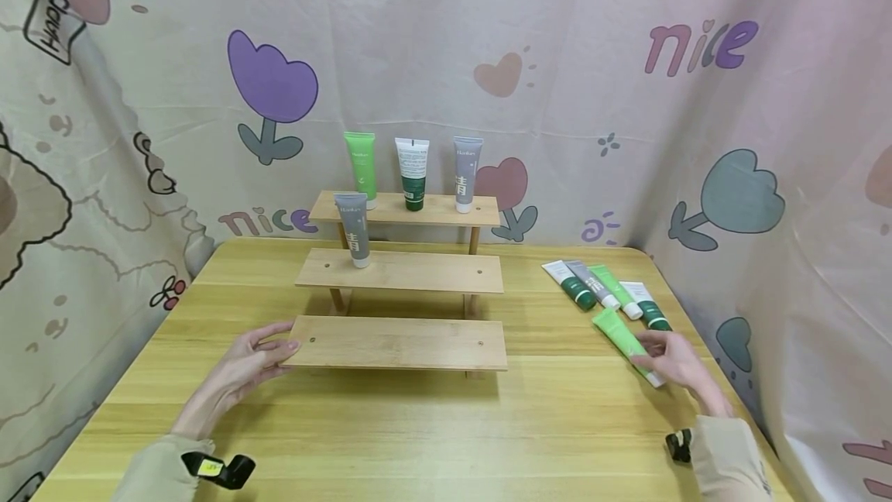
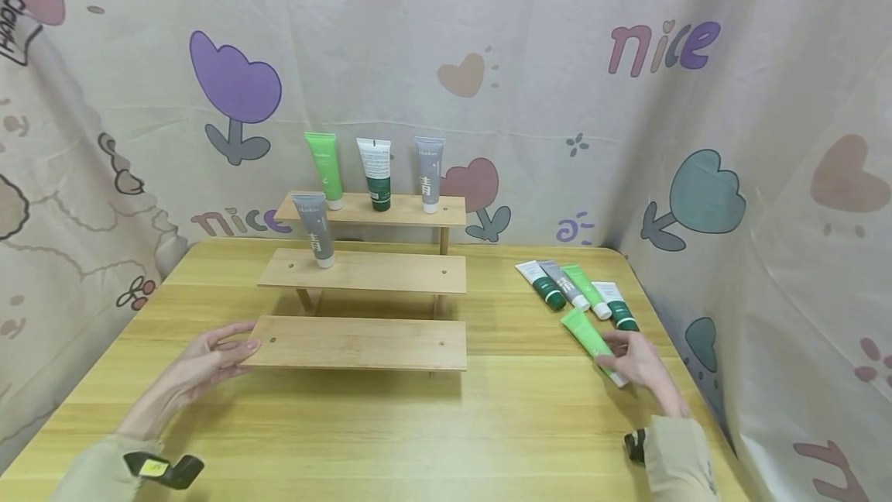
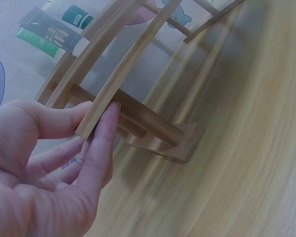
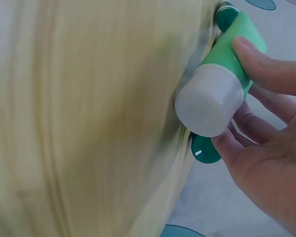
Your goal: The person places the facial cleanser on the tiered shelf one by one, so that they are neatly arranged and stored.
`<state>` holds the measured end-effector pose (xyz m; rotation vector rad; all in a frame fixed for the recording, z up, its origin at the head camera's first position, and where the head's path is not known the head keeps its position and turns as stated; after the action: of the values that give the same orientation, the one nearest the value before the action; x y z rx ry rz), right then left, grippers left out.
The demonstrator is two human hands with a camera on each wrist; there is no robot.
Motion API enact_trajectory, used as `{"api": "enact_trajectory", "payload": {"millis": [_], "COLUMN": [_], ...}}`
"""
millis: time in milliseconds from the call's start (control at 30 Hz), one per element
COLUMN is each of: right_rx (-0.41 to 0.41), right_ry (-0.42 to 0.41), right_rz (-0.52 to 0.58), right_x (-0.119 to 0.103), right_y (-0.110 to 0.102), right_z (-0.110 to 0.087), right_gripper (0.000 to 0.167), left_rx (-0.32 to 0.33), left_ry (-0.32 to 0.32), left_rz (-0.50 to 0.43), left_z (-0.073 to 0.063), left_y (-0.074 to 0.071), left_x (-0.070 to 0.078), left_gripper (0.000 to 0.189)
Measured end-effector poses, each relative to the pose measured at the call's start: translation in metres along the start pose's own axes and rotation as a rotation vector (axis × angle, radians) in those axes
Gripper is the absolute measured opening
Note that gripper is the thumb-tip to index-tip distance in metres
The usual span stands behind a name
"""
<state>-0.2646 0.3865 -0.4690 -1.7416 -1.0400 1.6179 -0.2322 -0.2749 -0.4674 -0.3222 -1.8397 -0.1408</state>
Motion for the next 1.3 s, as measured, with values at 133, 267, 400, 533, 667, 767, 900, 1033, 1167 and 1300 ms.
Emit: {"api": "enact_trajectory", "payload": {"millis": [133, 267, 400, 533, 667, 767, 900, 1033, 1167, 1300], "right_rx": [0.034, 0.055, 0.077, 0.11, 0.135, 0.139, 0.138, 0.141, 0.137, 0.131], "right_ry": [-0.03, -0.035, -0.041, -0.093, -0.151, -0.171, -0.194, -0.226, -0.269, -0.305], "right_rz": [0.019, 0.034, 0.038, 0.068, 0.122, 0.156, 0.204, 0.262, 0.332, 0.372], "right_x": [-0.009, -0.015, -0.023, -0.036, -0.051, -0.061, -0.075, -0.09, -0.105, -0.122], "right_y": [0.0, 0.0, 0.0, 0.0, 0.001, 0.001, 0.001, 0.0, 0.0, 0.001], "right_z": [0.001, 0.003, 0.006, 0.01, 0.016, 0.02, 0.025, 0.03, 0.037, 0.044], "right_gripper": [0.05, 0.049, 0.046, 0.045, 0.046, 0.048, 0.05, 0.051, 0.05, 0.047], "left_rx": [-0.002, -0.006, -0.004, -0.007, -0.011, -0.013, -0.005, 0.01, 0.011, 0.008], "left_ry": [0.011, 0.016, 0.014, 0.016, 0.016, 0.017, 0.016, -0.004, -0.015, -0.012], "left_rz": [-0.012, -0.018, -0.018, -0.014, -0.007, -0.003, -0.002, 0.012, 0.023, 0.024], "left_z": [0.0, 0.0, 0.0, 0.0, 0.0, 0.0, -0.001, -0.001, -0.001, -0.001], "left_y": [0.0, 0.001, 0.0, 0.0, 0.0, 0.001, 0.001, 0.001, 0.001, 0.001], "left_x": [0.001, 0.002, 0.001, 0.001, 0.002, 0.002, 0.002, 0.002, 0.001, 0.001], "left_gripper": [0.075, 0.076, 0.076, 0.076, 0.076, 0.076, 0.076, 0.076, 0.076, 0.076]}}
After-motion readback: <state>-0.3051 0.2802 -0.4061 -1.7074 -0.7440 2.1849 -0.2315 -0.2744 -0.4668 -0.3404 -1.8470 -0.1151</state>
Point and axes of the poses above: each hand's wrist, its own z-axis towards the middle knuckle, its own y-axis out of the palm, x = y × z, the point moved 8 cm from there along z, towards the middle knuckle, and after that the axes turned 5 degrees about -x, right-handed, at the moved point
